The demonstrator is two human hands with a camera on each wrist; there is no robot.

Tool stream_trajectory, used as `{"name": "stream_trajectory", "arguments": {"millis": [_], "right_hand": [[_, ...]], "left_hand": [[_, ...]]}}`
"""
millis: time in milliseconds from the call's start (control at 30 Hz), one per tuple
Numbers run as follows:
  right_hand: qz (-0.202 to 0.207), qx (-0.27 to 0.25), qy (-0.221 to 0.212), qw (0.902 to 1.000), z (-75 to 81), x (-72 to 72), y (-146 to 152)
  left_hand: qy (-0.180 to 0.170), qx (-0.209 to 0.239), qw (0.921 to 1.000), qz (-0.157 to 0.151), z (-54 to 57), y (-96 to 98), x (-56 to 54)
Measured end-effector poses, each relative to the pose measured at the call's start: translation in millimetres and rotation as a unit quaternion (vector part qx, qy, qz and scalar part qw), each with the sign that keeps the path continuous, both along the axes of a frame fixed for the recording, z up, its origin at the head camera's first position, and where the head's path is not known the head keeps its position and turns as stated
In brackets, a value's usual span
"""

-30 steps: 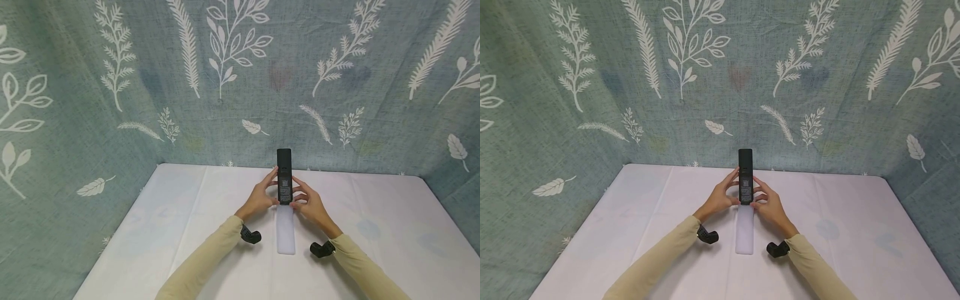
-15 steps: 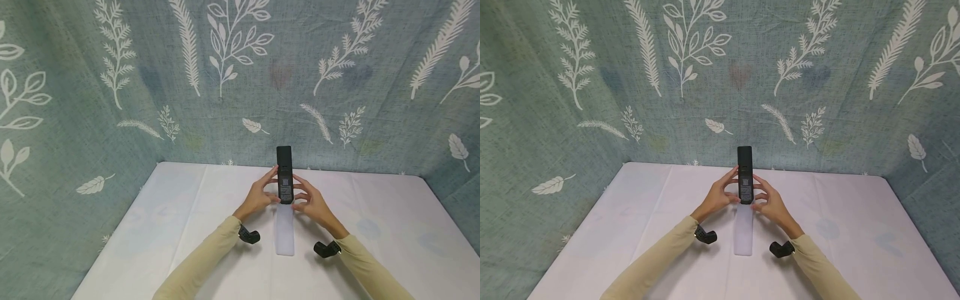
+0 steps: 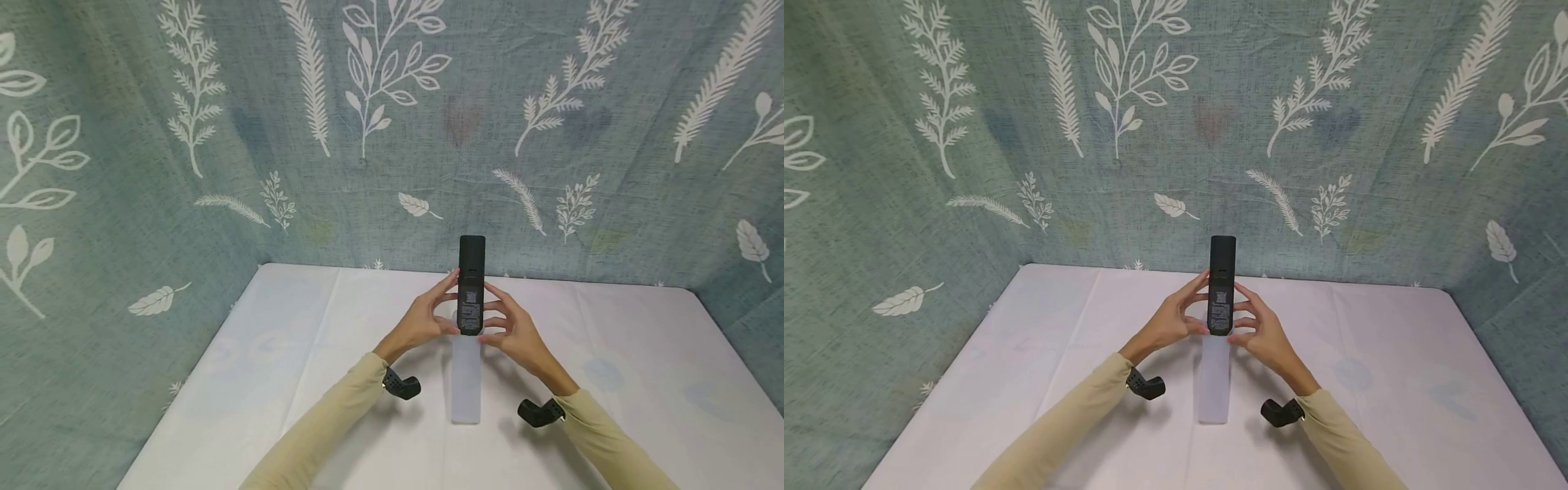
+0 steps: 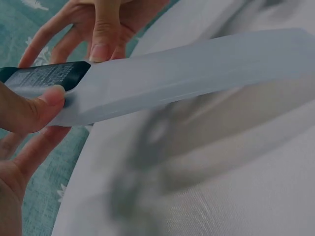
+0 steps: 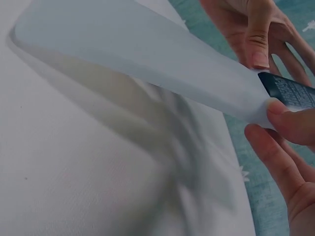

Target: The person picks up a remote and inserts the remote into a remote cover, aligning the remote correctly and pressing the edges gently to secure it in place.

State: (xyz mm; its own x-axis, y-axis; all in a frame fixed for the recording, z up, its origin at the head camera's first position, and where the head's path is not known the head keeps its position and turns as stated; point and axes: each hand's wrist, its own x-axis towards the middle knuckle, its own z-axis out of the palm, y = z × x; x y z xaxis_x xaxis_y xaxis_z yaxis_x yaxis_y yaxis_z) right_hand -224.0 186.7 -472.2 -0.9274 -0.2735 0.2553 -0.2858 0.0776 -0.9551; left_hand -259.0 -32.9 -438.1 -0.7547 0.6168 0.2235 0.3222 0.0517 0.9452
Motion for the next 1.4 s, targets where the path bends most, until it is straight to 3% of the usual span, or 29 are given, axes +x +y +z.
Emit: {"name": "stream_trajectory", "arguments": {"millis": [633,867,933,1233,1400], "right_hand": [[0.016,0.002,0.008,0.9998,17.5,10.3,-3],[0.011,0.018,0.024,0.9995,22.0,13.6,-4],[0.007,0.026,0.029,0.9992,23.5,14.9,-4],[0.010,0.003,0.046,0.9989,28.1,18.6,-2],[0.016,-0.013,0.047,0.9987,29.6,20.0,-1]], "left_hand": [[-0.010,0.072,0.9973,-0.015,7.5,-4.8,4.8],[0.008,0.074,0.9972,-0.011,-10.2,-6.2,-3.8],[0.011,0.079,0.9967,-0.018,-10.8,-6.9,-3.4],[-0.005,0.089,0.9940,-0.063,4.8,-10.4,4.0],[-0.015,0.086,0.9935,-0.072,15.7,-11.7,9.9]]}}
